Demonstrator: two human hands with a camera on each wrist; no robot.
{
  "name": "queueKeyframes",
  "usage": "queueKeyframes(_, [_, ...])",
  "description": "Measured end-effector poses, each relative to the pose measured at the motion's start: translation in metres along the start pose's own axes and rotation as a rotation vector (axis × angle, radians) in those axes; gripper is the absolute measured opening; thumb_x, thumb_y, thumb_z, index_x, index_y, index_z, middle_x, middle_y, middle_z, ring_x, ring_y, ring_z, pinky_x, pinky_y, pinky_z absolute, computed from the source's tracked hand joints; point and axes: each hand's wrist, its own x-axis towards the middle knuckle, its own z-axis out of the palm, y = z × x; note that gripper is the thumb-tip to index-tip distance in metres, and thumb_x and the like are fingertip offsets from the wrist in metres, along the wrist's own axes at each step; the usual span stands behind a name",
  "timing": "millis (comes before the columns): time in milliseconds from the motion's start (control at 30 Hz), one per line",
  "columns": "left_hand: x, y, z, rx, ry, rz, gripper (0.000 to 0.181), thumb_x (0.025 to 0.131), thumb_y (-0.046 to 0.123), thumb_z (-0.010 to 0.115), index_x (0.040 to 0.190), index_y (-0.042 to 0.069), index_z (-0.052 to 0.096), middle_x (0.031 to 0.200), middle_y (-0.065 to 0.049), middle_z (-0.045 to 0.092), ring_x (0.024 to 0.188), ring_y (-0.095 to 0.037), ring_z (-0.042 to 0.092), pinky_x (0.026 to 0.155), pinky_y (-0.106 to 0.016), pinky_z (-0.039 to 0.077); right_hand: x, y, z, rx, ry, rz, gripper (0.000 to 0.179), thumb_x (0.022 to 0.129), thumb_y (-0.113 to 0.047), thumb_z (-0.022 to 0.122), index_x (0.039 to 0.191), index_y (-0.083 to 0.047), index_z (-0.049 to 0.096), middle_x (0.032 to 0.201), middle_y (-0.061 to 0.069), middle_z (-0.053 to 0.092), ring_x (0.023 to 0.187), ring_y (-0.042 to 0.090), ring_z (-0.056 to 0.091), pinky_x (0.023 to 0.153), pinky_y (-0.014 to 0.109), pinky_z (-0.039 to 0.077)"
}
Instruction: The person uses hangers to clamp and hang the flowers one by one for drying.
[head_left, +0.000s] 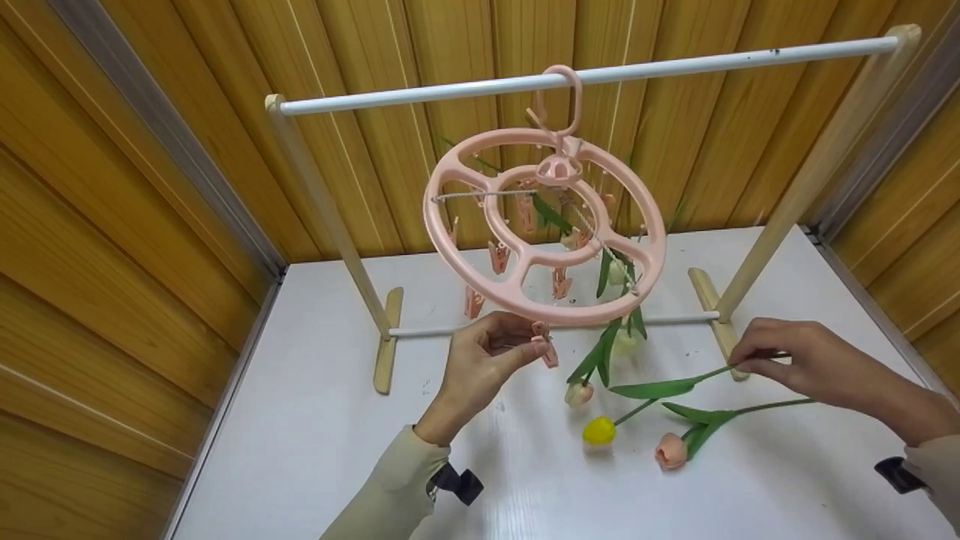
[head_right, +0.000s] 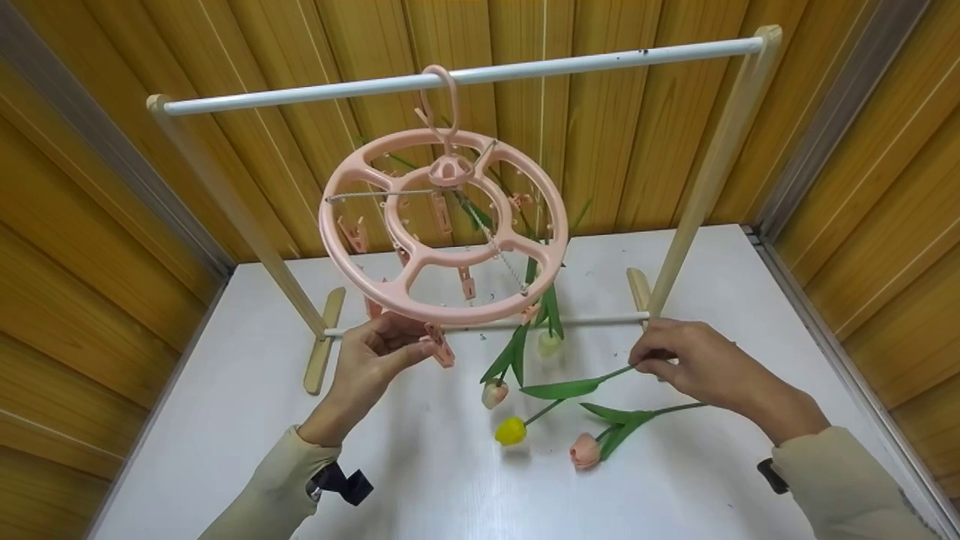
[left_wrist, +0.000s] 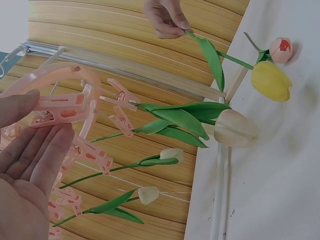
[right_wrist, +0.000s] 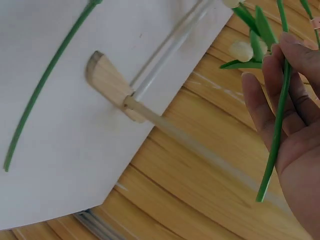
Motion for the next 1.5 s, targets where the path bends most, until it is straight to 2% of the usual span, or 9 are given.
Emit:
queueKeyframes(133, [0.000, 0.001, 0.000, 0.001, 0.010, 0.005, 0.028, 0.092, 0.003, 0.082, 0.118, -0.003, 0.071, 0.110, -0.010, 0.077, 0.099, -0.026, 0.076, 0.091, -0.042, 0.063, 0.018, -0.018, 0.000, 0.036, 0.010, -0.091, 0.050, 0.071, 0.019, 0.088, 0.101, -0.019, 0.079, 0.095, -0.009, 0.071, 0.077, 0.007, 0.067, 0.070, 0.012, 0.057])
queueKeyframes(267, [0.001, 0.003, 0.001, 0.003, 0.017, 0.006, 0.029, 0.093, 0.002, 0.082, 0.118, -0.004, 0.071, 0.110, -0.010, 0.076, 0.099, -0.026, 0.076, 0.090, -0.042, 0.064, 0.035, -0.032, 0.002, 0.065, 0.025, -0.205, 0.018, 0.091, -0.006, 0.083, 0.104, -0.017, 0.078, 0.098, -0.004, 0.072, 0.082, 0.010, 0.068, 0.074, 0.011, 0.056])
queueKeyframes(333, [0.002, 0.003, 0.002, 0.002, 0.021, 0.004, 0.028, 0.093, 0.002, 0.081, 0.118, -0.004, 0.071, 0.109, -0.010, 0.076, 0.098, -0.026, 0.076, 0.090, -0.042, 0.064, 0.043, -0.040, 0.003, 0.059, 0.036, -0.242, 0.017, 0.092, -0.007, 0.083, 0.104, -0.017, 0.078, 0.098, -0.003, 0.072, 0.083, 0.011, 0.069, 0.077, 0.010, 0.056])
queueKeyframes(400, [0.002, 0.003, 0.002, 0.005, 0.025, -0.001, 0.028, 0.093, 0.003, 0.081, 0.118, -0.004, 0.071, 0.109, -0.010, 0.076, 0.099, -0.026, 0.075, 0.089, -0.042, 0.064, 0.051, -0.049, 0.005, 0.037, 0.046, -0.248, 0.022, 0.089, -0.003, 0.085, 0.104, -0.018, 0.078, 0.098, -0.004, 0.071, 0.084, 0.011, 0.070, 0.078, 0.010, 0.056])
queueKeyframes(500, [0.002, 0.003, 0.003, -0.001, 0.027, -0.002, 0.027, 0.094, 0.003, 0.081, 0.118, -0.004, 0.070, 0.109, -0.010, 0.076, 0.098, -0.026, 0.075, 0.089, -0.042, 0.064, 0.062, -0.062, 0.008, -0.006, 0.059, -0.241, 0.047, 0.072, 0.016, 0.089, 0.103, -0.018, 0.079, 0.099, -0.006, 0.070, 0.084, 0.011, 0.070, 0.079, 0.009, 0.055])
queueKeyframes(567, [0.002, 0.003, 0.004, -0.006, 0.025, -0.001, 0.026, 0.094, 0.002, 0.080, 0.118, -0.005, 0.070, 0.109, -0.011, 0.076, 0.099, -0.027, 0.075, 0.090, -0.042, 0.064, 0.068, -0.068, 0.010, -0.033, 0.072, -0.240, 0.048, 0.070, 0.018, 0.090, 0.102, -0.017, 0.079, 0.099, -0.006, 0.070, 0.084, 0.011, 0.070, 0.079, 0.009, 0.055])
queueKeyframes(867, [0.003, 0.005, 0.010, -0.012, 0.041, -0.020, 0.026, 0.095, 0.001, 0.078, 0.119, -0.005, 0.068, 0.109, -0.011, 0.075, 0.099, -0.025, 0.075, 0.092, -0.041, 0.063, 0.087, -0.083, 0.014, -0.088, 0.112, -0.283, 0.044, 0.071, 0.014, 0.091, 0.101, -0.016, 0.079, 0.101, -0.005, 0.071, 0.085, 0.013, 0.070, 0.081, 0.011, 0.056])
queueKeyframes(1100, [0.004, 0.008, 0.013, -0.008, 0.057, -0.028, 0.028, 0.095, 0.001, 0.079, 0.120, -0.006, 0.068, 0.109, -0.011, 0.075, 0.100, -0.025, 0.074, 0.091, -0.039, 0.063, 0.098, -0.090, 0.019, -0.088, 0.123, -0.321, 0.043, 0.072, 0.012, 0.091, 0.104, -0.015, 0.079, 0.111, -0.001, 0.072, 0.097, 0.019, 0.071, 0.091, 0.011, 0.054])
queueKeyframes(1500, [0.006, 0.009, 0.017, -0.027, 0.056, -0.024, 0.026, 0.095, 0.000, 0.079, 0.118, -0.005, 0.068, 0.109, -0.010, 0.075, 0.100, -0.026, 0.074, 0.090, -0.041, 0.063, 0.108, -0.102, 0.029, -0.115, 0.155, -0.358, 0.037, 0.075, 0.010, 0.091, 0.101, -0.013, 0.079, 0.104, -0.001, 0.071, 0.090, 0.015, 0.066, 0.078, 0.019, 0.059])
